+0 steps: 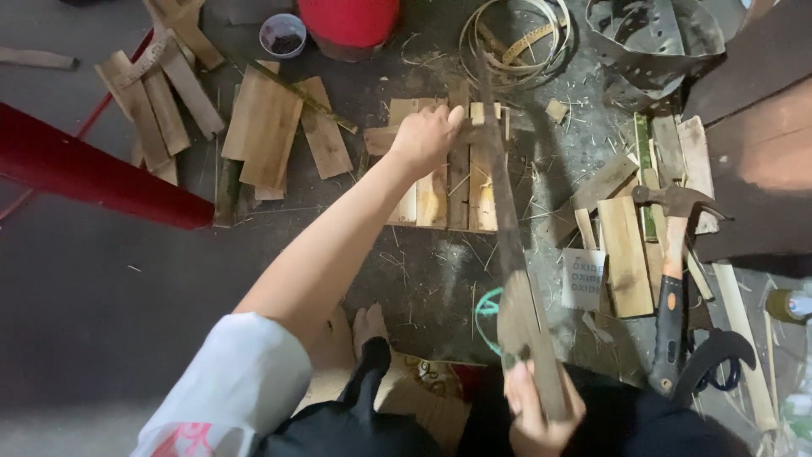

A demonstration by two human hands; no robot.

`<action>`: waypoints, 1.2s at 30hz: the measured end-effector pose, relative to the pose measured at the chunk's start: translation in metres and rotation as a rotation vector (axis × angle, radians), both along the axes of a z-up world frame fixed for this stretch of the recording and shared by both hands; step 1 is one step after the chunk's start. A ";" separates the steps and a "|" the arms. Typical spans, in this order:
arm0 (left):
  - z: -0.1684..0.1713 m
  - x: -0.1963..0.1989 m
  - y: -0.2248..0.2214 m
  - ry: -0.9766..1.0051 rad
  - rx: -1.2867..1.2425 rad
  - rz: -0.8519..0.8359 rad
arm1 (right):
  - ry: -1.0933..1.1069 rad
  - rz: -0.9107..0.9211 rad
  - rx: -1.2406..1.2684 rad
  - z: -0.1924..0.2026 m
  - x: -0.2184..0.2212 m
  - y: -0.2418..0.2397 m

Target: Measuring, marking, and sawing small wooden planks and bamboo sticks while sitting on the floor.

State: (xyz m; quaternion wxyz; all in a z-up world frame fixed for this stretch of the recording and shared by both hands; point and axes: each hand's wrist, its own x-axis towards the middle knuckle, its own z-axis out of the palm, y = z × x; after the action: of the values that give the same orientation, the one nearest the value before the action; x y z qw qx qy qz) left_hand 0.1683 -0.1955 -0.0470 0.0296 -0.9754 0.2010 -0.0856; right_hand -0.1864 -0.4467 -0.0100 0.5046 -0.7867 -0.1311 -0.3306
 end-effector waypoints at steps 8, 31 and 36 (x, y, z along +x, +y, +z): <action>0.034 -0.020 -0.007 0.165 0.104 0.014 | 0.237 -0.080 -0.016 0.064 -0.005 0.029; 0.011 -0.039 -0.016 0.022 -0.018 -0.021 | 0.483 -0.016 0.408 0.058 0.011 0.049; 0.012 -0.038 -0.017 0.048 0.019 -0.008 | 0.492 -0.011 0.438 0.057 0.012 0.051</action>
State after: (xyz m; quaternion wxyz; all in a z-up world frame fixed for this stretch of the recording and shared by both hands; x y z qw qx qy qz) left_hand 0.1300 -0.2125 -0.0350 0.0338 -0.9760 0.2064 -0.0605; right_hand -0.1743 -0.3955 0.0473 0.6766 -0.7164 0.0730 -0.1536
